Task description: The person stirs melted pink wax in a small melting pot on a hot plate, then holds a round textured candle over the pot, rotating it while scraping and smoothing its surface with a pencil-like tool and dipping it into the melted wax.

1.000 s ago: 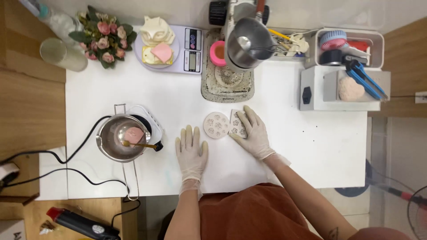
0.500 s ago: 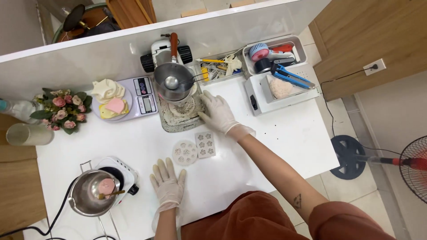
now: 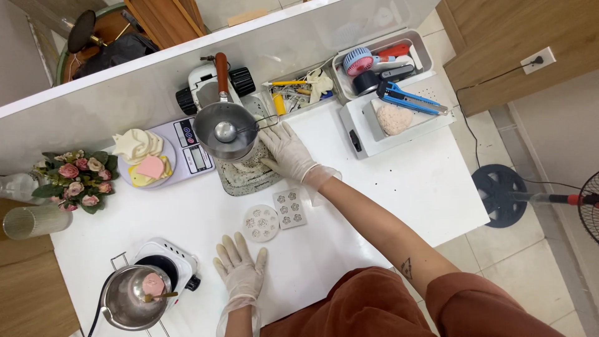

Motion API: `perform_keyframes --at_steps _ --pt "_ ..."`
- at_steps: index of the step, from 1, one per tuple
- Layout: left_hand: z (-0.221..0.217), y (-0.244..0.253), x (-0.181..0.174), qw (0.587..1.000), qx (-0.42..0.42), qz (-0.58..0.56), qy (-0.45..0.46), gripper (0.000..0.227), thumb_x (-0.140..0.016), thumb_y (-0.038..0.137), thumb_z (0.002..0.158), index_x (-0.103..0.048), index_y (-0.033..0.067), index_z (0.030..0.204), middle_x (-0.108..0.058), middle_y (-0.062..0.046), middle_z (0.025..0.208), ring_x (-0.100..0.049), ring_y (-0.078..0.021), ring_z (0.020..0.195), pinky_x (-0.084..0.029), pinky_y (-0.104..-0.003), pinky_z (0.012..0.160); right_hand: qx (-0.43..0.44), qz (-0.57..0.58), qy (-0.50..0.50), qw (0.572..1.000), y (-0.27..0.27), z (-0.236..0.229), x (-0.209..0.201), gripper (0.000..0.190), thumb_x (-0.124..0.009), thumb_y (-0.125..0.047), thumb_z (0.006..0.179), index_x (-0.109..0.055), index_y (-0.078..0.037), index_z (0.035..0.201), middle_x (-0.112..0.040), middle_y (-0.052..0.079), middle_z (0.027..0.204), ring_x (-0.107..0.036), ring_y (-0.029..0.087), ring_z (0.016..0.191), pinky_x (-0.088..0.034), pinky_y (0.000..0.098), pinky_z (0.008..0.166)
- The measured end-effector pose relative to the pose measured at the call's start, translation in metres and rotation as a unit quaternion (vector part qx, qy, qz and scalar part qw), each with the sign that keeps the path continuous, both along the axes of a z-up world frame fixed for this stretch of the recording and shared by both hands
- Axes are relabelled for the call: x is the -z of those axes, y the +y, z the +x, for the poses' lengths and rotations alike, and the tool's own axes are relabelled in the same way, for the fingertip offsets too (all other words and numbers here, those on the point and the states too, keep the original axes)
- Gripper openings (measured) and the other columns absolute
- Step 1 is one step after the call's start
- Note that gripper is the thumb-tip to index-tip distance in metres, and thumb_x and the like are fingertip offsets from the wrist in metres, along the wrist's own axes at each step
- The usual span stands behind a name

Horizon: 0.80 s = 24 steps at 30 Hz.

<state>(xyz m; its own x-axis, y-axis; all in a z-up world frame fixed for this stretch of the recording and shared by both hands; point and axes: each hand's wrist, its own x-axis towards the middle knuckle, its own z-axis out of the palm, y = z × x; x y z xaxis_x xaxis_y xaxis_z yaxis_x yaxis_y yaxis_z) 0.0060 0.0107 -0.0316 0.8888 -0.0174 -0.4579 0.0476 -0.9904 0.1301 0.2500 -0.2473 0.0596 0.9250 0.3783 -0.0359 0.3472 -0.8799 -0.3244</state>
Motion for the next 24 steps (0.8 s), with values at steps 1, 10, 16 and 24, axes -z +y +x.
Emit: perform_keyframes --at_steps 1,10,16,24 --pt "-0.001 0.0 0.001 1.0 0.002 0.001 0.003 0.095 -0.034 0.074 0.093 0.001 0.0189 0.162 0.01 -0.018 0.167 0.014 -0.0376 0.153 0.011 -0.054 0.119 0.002 0.001 0.003 1.0 0.0 -0.001 0.002 0.079 -0.068 -0.044 0.089 -0.037 -0.002 0.148 -0.049 0.017 0.146 -0.04 0.034 0.142 -0.019 0.0504 0.125" --pt "0.002 -0.003 -0.006 1.0 0.002 0.008 0.001 0.095 -0.034 0.073 0.092 0.001 0.0185 0.161 0.009 -0.018 0.167 0.014 -0.0381 0.152 0.011 -0.054 0.119 0.019 0.025 -0.016 0.999 0.003 0.001 0.007 0.076 -0.066 -0.044 0.092 -0.039 -0.002 0.15 -0.049 0.017 0.144 -0.04 0.036 0.14 -0.021 0.0512 0.122" --pt "0.003 -0.005 -0.009 1.0 -0.005 0.014 0.024 0.095 -0.035 0.073 0.093 0.001 0.0184 0.162 0.009 -0.018 0.167 0.014 -0.0379 0.153 0.011 -0.054 0.119 0.035 -0.001 -0.023 0.999 0.015 0.013 0.002 0.065 -0.066 -0.044 0.092 -0.046 -0.005 0.14 -0.046 0.017 0.153 -0.037 0.035 0.144 -0.024 0.0509 0.123" --pt "0.002 -0.003 -0.007 1.0 -0.002 0.008 0.012 0.095 -0.034 0.073 0.093 0.0 0.0174 0.161 0.009 -0.019 0.167 0.015 -0.0378 0.152 0.012 -0.053 0.119 -0.014 -0.021 -0.075 0.997 0.025 0.023 0.028 0.072 -0.066 -0.04 0.087 -0.044 -0.004 0.145 -0.042 0.021 0.153 -0.028 0.038 0.148 -0.019 0.055 0.119"
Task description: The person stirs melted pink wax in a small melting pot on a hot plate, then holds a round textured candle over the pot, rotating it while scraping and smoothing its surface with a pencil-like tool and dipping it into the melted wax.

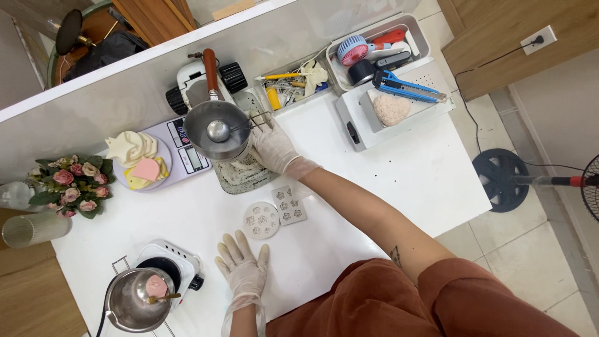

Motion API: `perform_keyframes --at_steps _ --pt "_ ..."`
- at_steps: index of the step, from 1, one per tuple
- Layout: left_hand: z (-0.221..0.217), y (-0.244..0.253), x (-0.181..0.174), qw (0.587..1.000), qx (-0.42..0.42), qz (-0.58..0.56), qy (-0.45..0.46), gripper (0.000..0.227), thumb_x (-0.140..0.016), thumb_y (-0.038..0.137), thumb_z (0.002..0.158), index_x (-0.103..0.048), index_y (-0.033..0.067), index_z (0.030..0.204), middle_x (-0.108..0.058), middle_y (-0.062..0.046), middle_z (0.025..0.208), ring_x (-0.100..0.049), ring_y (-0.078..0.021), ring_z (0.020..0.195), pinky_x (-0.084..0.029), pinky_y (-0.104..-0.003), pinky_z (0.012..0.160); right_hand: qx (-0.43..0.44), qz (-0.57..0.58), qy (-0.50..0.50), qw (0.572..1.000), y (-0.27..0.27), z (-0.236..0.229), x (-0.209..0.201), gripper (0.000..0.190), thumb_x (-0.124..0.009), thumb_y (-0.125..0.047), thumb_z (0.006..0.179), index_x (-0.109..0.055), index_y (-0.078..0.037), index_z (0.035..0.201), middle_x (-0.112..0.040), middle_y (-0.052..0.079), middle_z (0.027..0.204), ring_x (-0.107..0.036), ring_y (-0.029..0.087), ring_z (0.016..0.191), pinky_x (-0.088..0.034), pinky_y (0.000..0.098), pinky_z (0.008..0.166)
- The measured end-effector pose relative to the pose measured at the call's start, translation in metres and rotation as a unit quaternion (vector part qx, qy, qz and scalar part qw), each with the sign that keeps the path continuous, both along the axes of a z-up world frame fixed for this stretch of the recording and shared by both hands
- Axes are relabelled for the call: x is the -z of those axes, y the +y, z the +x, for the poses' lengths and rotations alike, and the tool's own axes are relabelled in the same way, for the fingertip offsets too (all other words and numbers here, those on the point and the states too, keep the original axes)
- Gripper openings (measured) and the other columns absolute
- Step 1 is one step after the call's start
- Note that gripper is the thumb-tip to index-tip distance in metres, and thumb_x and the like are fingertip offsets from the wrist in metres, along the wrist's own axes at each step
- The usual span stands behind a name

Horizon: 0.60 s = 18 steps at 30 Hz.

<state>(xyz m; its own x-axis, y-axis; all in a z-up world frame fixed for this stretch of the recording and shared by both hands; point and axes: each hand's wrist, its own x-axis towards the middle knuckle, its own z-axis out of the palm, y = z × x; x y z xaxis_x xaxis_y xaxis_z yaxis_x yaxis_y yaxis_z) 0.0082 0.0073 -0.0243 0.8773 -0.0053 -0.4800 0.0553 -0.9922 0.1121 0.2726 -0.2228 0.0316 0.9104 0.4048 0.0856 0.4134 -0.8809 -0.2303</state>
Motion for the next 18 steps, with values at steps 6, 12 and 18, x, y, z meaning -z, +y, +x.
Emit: perform_keyframes --at_steps 6,12,18 --pt "-0.003 0.001 0.001 1.0 0.003 -0.006 -0.004 0.095 -0.034 0.073 0.093 0.001 0.0178 0.162 0.009 -0.019 0.167 0.015 -0.0385 0.152 0.012 -0.054 0.119 0.014 -0.036 0.03 0.999 0.004 -0.008 -0.014 0.065 -0.063 -0.041 0.094 -0.047 -0.003 0.145 -0.047 0.018 0.147 -0.03 0.034 0.15 -0.018 0.0552 0.126" --pt "-0.002 0.0 -0.002 1.0 0.006 -0.012 -0.023 0.095 -0.034 0.073 0.093 0.001 0.0175 0.162 0.009 -0.019 0.167 0.014 -0.0384 0.152 0.011 -0.054 0.119 0.038 -0.044 0.012 0.998 0.01 -0.023 -0.008 0.063 -0.061 -0.045 0.095 -0.051 0.001 0.138 -0.049 0.018 0.14 -0.036 0.034 0.144 -0.023 0.0535 0.123" --pt "-0.001 -0.001 -0.003 1.0 0.003 -0.003 -0.005 0.095 -0.034 0.073 0.093 0.002 0.0182 0.162 0.01 -0.018 0.167 0.015 -0.0373 0.153 0.012 -0.053 0.119 0.079 0.009 0.034 0.996 0.004 -0.027 -0.01 0.064 -0.062 -0.045 0.093 -0.049 -0.004 0.141 -0.043 0.019 0.149 -0.036 0.035 0.144 -0.026 0.0536 0.12"
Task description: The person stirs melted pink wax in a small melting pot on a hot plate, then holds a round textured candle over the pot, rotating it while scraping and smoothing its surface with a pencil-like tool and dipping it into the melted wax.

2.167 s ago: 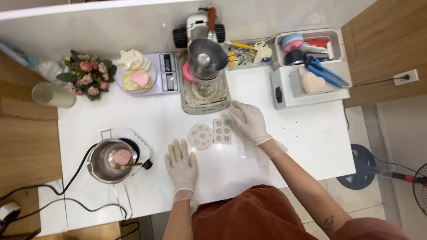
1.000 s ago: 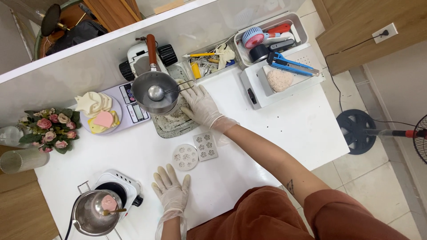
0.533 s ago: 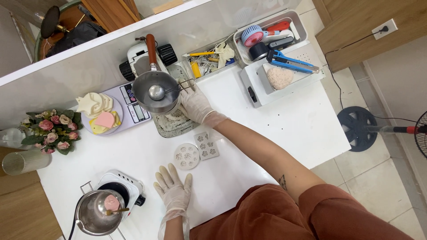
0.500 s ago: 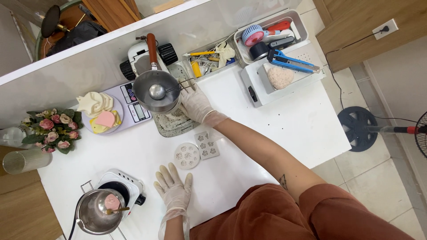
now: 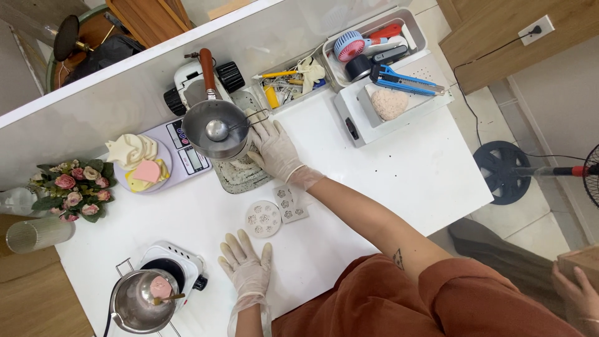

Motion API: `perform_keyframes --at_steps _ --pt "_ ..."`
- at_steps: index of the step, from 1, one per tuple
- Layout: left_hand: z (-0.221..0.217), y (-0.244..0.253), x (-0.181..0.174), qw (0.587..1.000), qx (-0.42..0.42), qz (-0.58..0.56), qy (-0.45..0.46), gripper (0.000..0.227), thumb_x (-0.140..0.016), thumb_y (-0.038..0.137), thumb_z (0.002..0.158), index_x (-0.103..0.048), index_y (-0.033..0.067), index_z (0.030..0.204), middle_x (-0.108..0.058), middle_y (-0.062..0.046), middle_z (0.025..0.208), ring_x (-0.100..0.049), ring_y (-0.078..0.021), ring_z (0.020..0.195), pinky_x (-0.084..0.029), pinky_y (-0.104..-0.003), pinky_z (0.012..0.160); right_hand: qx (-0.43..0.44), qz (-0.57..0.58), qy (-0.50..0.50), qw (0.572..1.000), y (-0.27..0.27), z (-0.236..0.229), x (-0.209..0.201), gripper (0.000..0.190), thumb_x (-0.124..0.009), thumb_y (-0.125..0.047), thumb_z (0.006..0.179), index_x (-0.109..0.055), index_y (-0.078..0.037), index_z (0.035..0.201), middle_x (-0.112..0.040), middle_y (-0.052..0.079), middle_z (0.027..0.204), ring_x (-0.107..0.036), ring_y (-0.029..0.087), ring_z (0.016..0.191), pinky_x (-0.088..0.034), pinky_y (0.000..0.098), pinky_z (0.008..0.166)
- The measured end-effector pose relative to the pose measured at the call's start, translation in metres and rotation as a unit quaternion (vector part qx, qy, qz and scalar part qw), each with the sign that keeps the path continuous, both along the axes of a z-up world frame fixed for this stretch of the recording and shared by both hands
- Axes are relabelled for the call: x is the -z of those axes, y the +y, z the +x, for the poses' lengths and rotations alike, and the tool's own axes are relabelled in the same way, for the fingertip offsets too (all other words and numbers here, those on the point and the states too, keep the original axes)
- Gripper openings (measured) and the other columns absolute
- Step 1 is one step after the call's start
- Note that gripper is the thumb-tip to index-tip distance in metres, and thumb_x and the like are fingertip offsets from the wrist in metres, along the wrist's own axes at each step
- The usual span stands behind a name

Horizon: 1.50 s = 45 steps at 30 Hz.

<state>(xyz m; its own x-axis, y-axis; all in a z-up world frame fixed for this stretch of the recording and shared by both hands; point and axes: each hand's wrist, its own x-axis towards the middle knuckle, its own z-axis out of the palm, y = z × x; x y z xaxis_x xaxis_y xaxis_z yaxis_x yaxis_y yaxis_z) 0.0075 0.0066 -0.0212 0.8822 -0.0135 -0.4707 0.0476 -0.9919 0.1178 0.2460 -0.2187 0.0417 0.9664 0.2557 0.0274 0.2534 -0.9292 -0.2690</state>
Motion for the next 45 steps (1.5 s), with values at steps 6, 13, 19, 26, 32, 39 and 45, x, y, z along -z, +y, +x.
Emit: perform_keyframes --at_steps 6,13,19,26,32,39,45 --pt "-0.001 0.0 0.0 1.0 0.003 -0.005 -0.02 0.095 -0.035 0.072 0.092 0.001 0.018 0.161 0.009 -0.018 0.167 0.013 -0.0374 0.153 0.012 -0.053 0.119 0.042 0.076 0.001 0.996 -0.004 0.003 -0.011 0.075 -0.065 -0.04 0.091 -0.039 -0.001 0.149 -0.035 0.024 0.157 -0.039 0.037 0.14 -0.028 0.0511 0.12" --pt "-0.004 0.001 0.006 0.998 0.006 -0.022 -0.054 0.094 -0.037 0.071 0.092 -0.002 0.0175 0.161 0.006 -0.019 0.167 0.012 -0.0389 0.152 0.011 -0.054 0.119 0.071 0.085 -0.066 0.992 -0.001 0.036 -0.012 0.076 -0.062 -0.021 0.083 -0.039 -0.003 0.153 -0.043 0.02 0.153 -0.042 0.034 0.142 -0.032 0.0489 0.115" --pt "-0.002 -0.001 -0.001 0.998 -0.01 -0.031 -0.048 0.094 -0.038 0.071 0.092 -0.003 0.0179 0.162 0.005 -0.019 0.167 0.01 -0.0391 0.153 0.01 -0.055 0.119 0.069 0.06 -0.044 0.995 -0.004 0.032 0.002 0.069 -0.062 -0.02 0.082 -0.045 -0.004 0.147 -0.047 0.015 0.151 -0.043 0.03 0.141 -0.035 0.0483 0.113" --pt "0.002 -0.004 -0.018 0.999 -0.034 -0.03 -0.021 0.092 -0.041 0.068 0.094 -0.005 0.0179 0.162 0.003 -0.017 0.169 0.008 -0.0373 0.154 0.008 -0.055 0.121 0.049 0.094 -0.034 0.994 -0.003 0.036 0.01 0.053 -0.073 -0.032 0.078 -0.064 -0.003 0.121 -0.059 0.019 0.13 -0.055 0.034 0.121 -0.042 0.0466 0.102" --pt "-0.001 -0.005 -0.018 0.997 -0.037 -0.044 -0.052 0.09 -0.045 0.066 0.094 -0.009 0.0175 0.162 -0.001 -0.016 0.169 0.002 -0.0373 0.155 0.004 -0.056 0.121 0.073 0.098 -0.064 0.99 0.002 0.052 0.022 0.034 -0.077 -0.032 0.081 -0.071 -0.006 0.102 -0.071 0.017 0.104 -0.065 0.036 0.101 -0.05 0.0466 0.087" --pt "-0.002 -0.007 -0.014 0.995 -0.037 -0.054 -0.081 0.089 -0.046 0.065 0.094 -0.013 0.0173 0.161 -0.002 -0.015 0.169 0.0 -0.037 0.154 0.003 -0.056 0.121 0.058 0.145 -0.118 0.981 0.005 0.042 0.015 0.023 -0.078 -0.028 0.083 -0.073 -0.008 0.094 -0.073 0.016 0.093 -0.069 0.038 0.087 -0.054 0.048 0.077" --pt "-0.001 -0.004 -0.022 0.992 -0.048 -0.081 -0.08 0.088 -0.046 0.065 0.094 -0.015 0.0173 0.162 -0.003 -0.014 0.169 -0.001 -0.0368 0.155 0.003 -0.056 0.122 0.052 0.15 -0.052 0.986 0.021 0.014 -0.042 0.028 -0.082 -0.032 0.085 -0.072 -0.007 0.095 -0.073 0.017 0.092 -0.07 0.038 0.086 -0.056 0.0456 0.078"
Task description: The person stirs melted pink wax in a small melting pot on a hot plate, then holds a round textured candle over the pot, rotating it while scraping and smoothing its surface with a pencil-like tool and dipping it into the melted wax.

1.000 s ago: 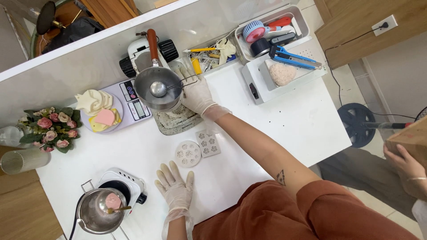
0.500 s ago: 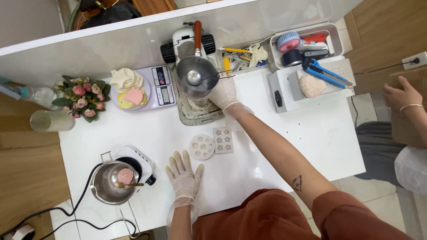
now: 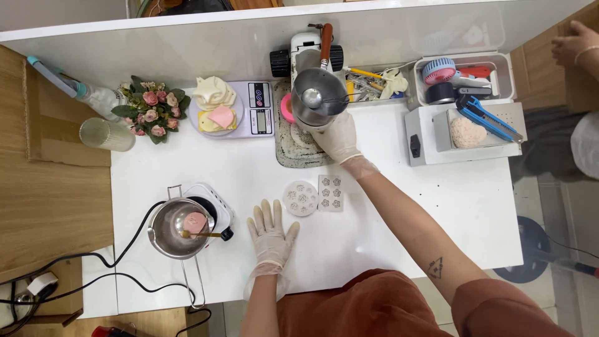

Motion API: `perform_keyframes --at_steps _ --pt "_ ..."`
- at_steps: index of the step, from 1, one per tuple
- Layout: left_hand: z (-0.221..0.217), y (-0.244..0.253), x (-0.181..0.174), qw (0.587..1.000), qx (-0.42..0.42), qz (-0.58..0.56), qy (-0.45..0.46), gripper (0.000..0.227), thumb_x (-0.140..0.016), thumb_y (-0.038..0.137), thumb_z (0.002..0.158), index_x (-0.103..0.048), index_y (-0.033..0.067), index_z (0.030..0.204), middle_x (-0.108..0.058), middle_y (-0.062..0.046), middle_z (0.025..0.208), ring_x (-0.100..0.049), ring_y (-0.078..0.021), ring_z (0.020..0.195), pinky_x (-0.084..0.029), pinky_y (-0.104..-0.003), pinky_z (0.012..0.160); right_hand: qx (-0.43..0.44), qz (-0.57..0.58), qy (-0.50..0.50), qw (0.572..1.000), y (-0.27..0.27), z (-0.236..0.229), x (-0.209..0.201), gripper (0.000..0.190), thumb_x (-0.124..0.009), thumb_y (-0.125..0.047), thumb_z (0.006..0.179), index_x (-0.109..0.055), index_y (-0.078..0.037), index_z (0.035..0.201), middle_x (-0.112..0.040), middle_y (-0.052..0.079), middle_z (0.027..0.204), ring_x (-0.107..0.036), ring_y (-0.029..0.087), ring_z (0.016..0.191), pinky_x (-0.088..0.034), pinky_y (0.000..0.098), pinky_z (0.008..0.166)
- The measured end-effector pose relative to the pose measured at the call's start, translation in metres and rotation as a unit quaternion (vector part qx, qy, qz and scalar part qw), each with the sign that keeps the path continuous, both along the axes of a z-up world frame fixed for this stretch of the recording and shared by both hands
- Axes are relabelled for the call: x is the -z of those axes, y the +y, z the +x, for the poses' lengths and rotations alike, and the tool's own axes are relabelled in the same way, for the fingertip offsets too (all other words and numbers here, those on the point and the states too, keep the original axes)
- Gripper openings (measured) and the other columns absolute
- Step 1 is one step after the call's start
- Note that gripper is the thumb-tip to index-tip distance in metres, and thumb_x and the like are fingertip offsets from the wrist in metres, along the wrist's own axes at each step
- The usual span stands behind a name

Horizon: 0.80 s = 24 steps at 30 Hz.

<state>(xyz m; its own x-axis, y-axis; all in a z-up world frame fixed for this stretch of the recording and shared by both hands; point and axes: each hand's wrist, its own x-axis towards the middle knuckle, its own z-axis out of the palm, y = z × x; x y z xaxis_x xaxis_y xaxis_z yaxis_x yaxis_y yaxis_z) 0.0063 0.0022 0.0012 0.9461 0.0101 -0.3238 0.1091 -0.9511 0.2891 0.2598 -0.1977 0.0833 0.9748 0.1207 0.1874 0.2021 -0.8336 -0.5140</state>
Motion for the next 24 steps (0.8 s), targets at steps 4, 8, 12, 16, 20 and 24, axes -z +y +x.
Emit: perform_keyframes --at_steps 4,8,12,16,20,24 --pt "0.002 0.0 -0.004 1.0 0.0 -0.007 0.003 0.088 -0.046 0.065 0.094 -0.015 0.0178 0.162 -0.003 -0.014 0.169 0.0 -0.037 0.155 0.003 -0.056 0.122 0.01 0.05 0.03 0.998 -0.008 -0.057 -0.022 0.042 -0.083 -0.032 0.081 -0.066 -0.004 0.108 -0.07 0.018 0.103 -0.071 0.033 0.091 -0.058 0.0426 0.082" --pt "0.006 -0.001 -0.009 0.999 -0.002 -0.016 0.027 0.088 -0.047 0.065 0.094 -0.014 0.0201 0.162 -0.001 -0.013 0.17 0.002 -0.0371 0.155 0.005 -0.056 0.122 0.086 0.11 0.196 0.971 -0.025 -0.136 -0.033 0.085 -0.083 -0.033 0.077 -0.044 -0.004 0.147 -0.06 0.017 0.127 -0.067 0.026 0.105 -0.058 0.0384 0.09" --pt "0.006 0.004 -0.011 0.999 -0.006 -0.02 0.046 0.088 -0.048 0.064 0.095 -0.012 0.0218 0.163 0.001 -0.013 0.17 0.005 -0.0372 0.155 0.008 -0.056 0.121 0.088 0.115 0.225 0.964 -0.05 -0.215 -0.016 0.09 -0.085 -0.037 0.076 -0.041 -0.005 0.149 -0.059 0.016 0.129 -0.065 0.026 0.113 -0.055 0.0378 0.096" --pt "0.004 0.001 -0.003 0.999 -0.001 -0.03 0.028 0.088 -0.048 0.064 0.094 -0.012 0.0227 0.163 0.001 -0.012 0.171 0.004 -0.0364 0.156 0.008 -0.056 0.122 0.067 0.078 0.202 0.974 -0.065 -0.228 -0.033 0.089 -0.085 -0.038 0.075 -0.044 -0.01 0.148 -0.06 0.015 0.128 -0.065 0.025 0.115 -0.055 0.0366 0.097" --pt "0.0 0.006 -0.006 1.0 -0.001 -0.02 0.018 0.088 -0.047 0.064 0.094 -0.013 0.0233 0.163 0.001 -0.011 0.171 0.004 -0.0354 0.156 0.008 -0.056 0.123 0.051 0.107 0.109 0.987 -0.059 -0.219 -0.06 0.087 -0.089 -0.033 0.074 -0.047 -0.012 0.147 -0.063 0.014 0.13 -0.066 0.025 0.116 -0.055 0.0352 0.098" --pt "0.005 0.006 -0.018 0.999 0.011 -0.03 0.044 0.088 -0.046 0.064 0.095 -0.01 0.0216 0.163 0.004 -0.012 0.17 0.007 -0.0357 0.155 0.01 -0.055 0.121 0.051 0.161 0.019 0.985 -0.041 -0.214 -0.107 0.086 -0.092 -0.028 0.074 -0.049 -0.01 0.146 -0.065 0.013 0.131 -0.067 0.024 0.116 -0.056 0.0337 0.099"
